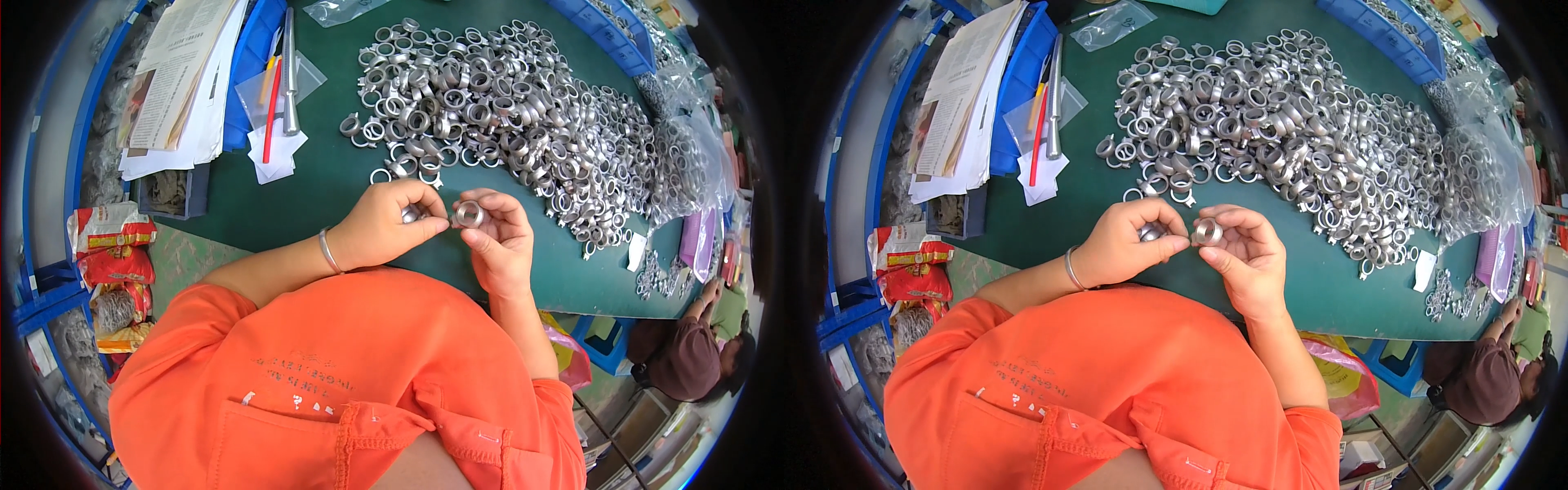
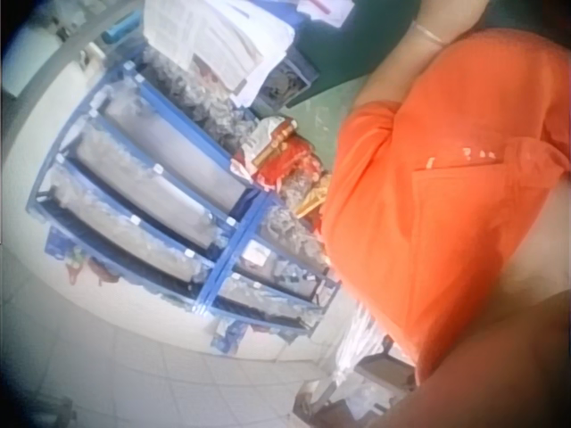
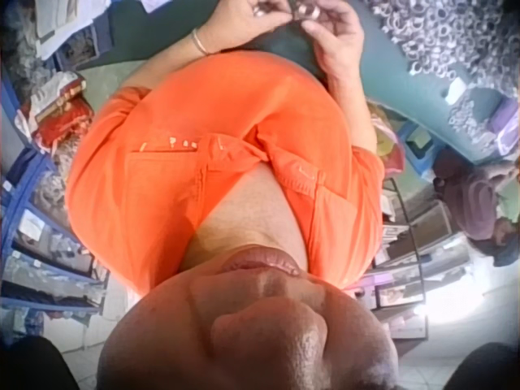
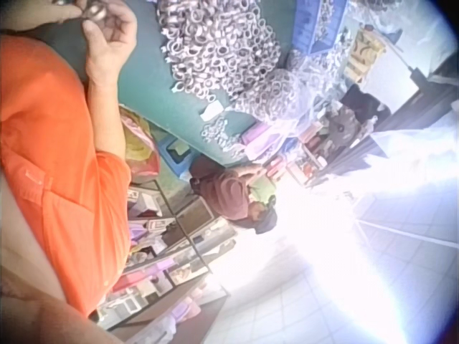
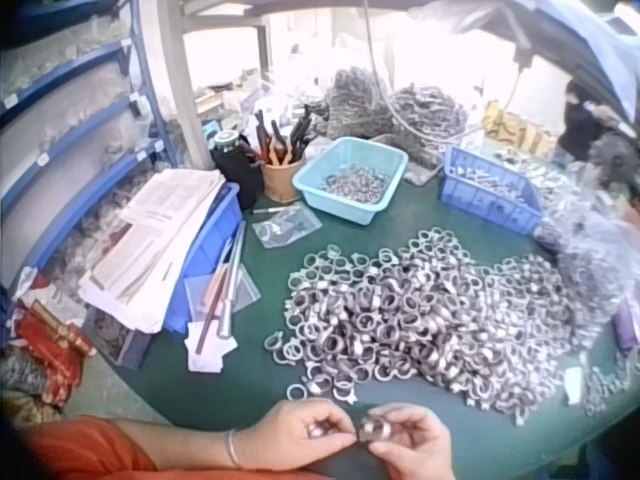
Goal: The person sorts through a pile of metal ring-like components on a workbench by picking them up and checking them before putting them into a container.
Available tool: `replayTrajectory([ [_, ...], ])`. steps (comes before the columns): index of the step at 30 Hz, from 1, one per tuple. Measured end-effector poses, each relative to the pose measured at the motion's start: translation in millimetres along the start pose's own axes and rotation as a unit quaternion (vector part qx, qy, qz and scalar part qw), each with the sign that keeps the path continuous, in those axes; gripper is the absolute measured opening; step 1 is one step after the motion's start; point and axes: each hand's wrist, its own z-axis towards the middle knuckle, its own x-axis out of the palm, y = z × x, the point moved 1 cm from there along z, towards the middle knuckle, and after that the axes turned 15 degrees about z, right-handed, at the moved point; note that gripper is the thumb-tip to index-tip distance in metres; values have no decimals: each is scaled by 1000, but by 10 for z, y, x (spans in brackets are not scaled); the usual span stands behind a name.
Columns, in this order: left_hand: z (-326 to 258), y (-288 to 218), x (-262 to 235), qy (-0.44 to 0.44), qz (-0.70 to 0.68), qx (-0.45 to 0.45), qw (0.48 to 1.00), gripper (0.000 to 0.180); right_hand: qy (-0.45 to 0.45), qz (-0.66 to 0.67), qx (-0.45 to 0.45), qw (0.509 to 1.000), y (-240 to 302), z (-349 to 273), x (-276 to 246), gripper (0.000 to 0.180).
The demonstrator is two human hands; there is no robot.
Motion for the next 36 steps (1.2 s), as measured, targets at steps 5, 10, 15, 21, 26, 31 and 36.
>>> replayTrajectory([
  [5,-72,204,105,189,-471,-235,829,37,155,-358,-80,917,124,-9,184,30],
  [10,-101,238,105,179,-443,-218,851,19,137,-571,-190,787,156,287,181,31],
  [15,-95,112,43,154,-379,-220,886,10,117,-766,-121,620,19,542,88,14],
  [21,-108,166,14,66,-332,-199,920,11,18,-494,57,867,127,302,-60,8],
  [26,-25,52,29,64,-347,-180,918,18,55,-333,22,941,147,143,14,8],
  [31,-12,-33,3,53,-208,-143,966,11,141,-470,-111,864,164,150,119,12],
  [36,0,12,8,-78,34,141,986,8,-30,-219,61,973,108,93,125,16],
])
